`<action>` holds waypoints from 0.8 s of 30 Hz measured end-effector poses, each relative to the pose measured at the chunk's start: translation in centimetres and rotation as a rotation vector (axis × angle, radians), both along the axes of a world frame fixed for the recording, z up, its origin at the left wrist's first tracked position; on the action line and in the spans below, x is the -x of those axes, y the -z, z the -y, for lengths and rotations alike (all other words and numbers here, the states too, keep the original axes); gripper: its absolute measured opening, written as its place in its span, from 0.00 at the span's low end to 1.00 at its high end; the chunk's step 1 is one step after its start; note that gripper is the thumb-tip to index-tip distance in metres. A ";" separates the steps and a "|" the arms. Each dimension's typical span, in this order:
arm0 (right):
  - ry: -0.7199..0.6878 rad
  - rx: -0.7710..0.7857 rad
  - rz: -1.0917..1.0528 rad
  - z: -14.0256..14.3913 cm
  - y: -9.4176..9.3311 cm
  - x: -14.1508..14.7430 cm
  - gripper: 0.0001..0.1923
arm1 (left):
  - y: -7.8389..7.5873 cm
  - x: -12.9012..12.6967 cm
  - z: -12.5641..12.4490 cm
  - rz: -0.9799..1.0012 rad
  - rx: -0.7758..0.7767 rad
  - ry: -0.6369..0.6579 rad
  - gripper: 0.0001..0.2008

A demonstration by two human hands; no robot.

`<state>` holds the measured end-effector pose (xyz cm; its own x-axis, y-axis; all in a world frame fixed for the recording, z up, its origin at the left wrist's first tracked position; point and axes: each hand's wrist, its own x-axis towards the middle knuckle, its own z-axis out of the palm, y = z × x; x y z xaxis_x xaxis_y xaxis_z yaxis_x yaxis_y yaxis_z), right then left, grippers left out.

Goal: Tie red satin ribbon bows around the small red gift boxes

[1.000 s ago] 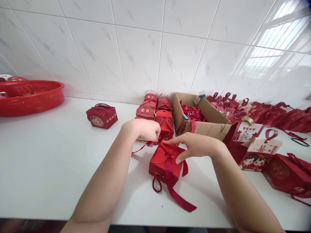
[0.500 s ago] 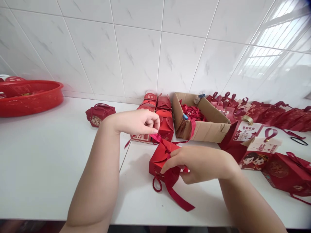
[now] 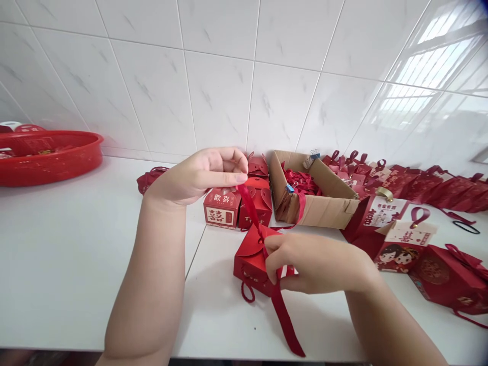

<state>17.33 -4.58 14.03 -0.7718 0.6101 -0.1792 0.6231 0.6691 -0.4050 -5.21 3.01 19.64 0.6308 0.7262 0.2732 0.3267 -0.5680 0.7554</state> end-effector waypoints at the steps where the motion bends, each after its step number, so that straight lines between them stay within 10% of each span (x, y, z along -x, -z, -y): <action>1: -0.019 0.010 -0.046 -0.2 -0.3 -0.3 0.05 | 0.0 0.1 0.1 0.025 -0.013 -0.003 0.09; 6: -0.065 0.096 -0.366 -1.2 -1.3 -1.4 0.04 | -0.1 0.0 0.4 0.220 -0.023 -0.118 0.12; 13: 0.386 0.223 -1.004 -2.2 0.0 -0.6 0.03 | 0.2 -1.7 0.7 0.630 0.119 -0.025 0.18; 24: 0.629 0.017 -1.498 -2.3 -0.5 -0.4 0.06 | 0.5 -4.1 2.1 0.871 0.086 -0.027 0.07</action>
<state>17.73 -2.28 14.55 0.1057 0.8854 0.4527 -0.1562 0.4644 -0.8718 -1.07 0.93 19.11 0.2055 0.7781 0.5936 -0.3736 -0.4983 0.7824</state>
